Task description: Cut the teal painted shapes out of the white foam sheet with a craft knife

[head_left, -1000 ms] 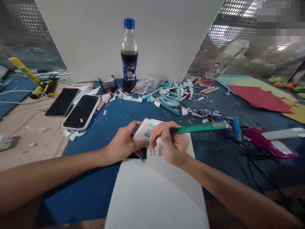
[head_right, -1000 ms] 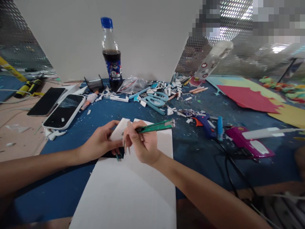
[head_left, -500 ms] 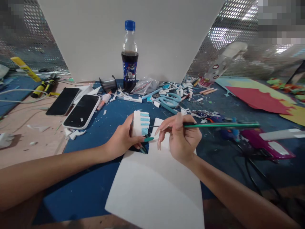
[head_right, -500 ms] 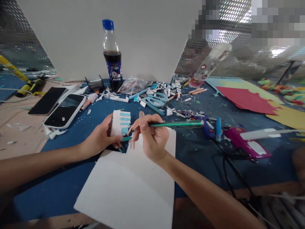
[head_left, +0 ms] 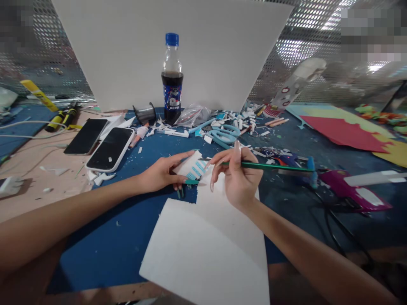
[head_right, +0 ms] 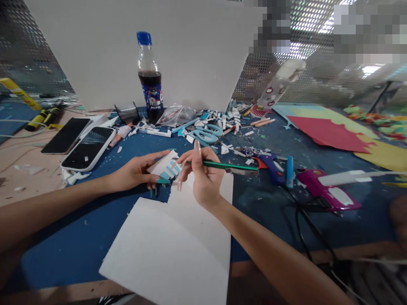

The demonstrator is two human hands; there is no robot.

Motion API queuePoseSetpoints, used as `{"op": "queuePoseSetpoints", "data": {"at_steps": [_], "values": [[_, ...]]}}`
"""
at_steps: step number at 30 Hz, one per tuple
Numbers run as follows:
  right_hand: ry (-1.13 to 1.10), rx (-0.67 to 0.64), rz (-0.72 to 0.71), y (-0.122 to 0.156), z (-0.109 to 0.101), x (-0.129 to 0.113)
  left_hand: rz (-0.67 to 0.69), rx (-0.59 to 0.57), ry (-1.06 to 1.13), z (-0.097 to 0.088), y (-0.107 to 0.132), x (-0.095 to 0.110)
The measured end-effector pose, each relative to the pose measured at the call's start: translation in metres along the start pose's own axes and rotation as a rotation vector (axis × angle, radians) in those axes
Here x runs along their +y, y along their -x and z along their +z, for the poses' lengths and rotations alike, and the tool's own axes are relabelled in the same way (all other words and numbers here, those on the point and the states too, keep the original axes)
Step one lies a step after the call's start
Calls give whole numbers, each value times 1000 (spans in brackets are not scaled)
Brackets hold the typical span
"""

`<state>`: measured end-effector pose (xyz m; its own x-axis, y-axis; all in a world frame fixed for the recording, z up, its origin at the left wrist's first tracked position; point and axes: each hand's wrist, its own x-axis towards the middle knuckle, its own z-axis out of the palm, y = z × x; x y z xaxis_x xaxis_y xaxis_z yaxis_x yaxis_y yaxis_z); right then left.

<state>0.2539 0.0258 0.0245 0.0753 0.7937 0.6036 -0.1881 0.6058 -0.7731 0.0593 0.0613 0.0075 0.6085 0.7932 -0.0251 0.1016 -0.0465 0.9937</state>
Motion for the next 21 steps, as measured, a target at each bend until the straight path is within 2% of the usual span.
{"op": "queuePoseSetpoints", "data": {"at_steps": [4,6,9,15,21], "values": [[154,150,-24,-6,-3,5,59,70,4,-1,-3,-3],[298,166,8,-10,-8,9,89,98,0,-1,-4,-4],[448,68,94,-14,-18,16,130,129,-22,-2,-4,-5],[454,-154,247,-13,-17,23,160,175,-74,-3,-4,-4],[409,-179,365,-10,-5,21,181,229,-115,-6,-7,-7]]}}
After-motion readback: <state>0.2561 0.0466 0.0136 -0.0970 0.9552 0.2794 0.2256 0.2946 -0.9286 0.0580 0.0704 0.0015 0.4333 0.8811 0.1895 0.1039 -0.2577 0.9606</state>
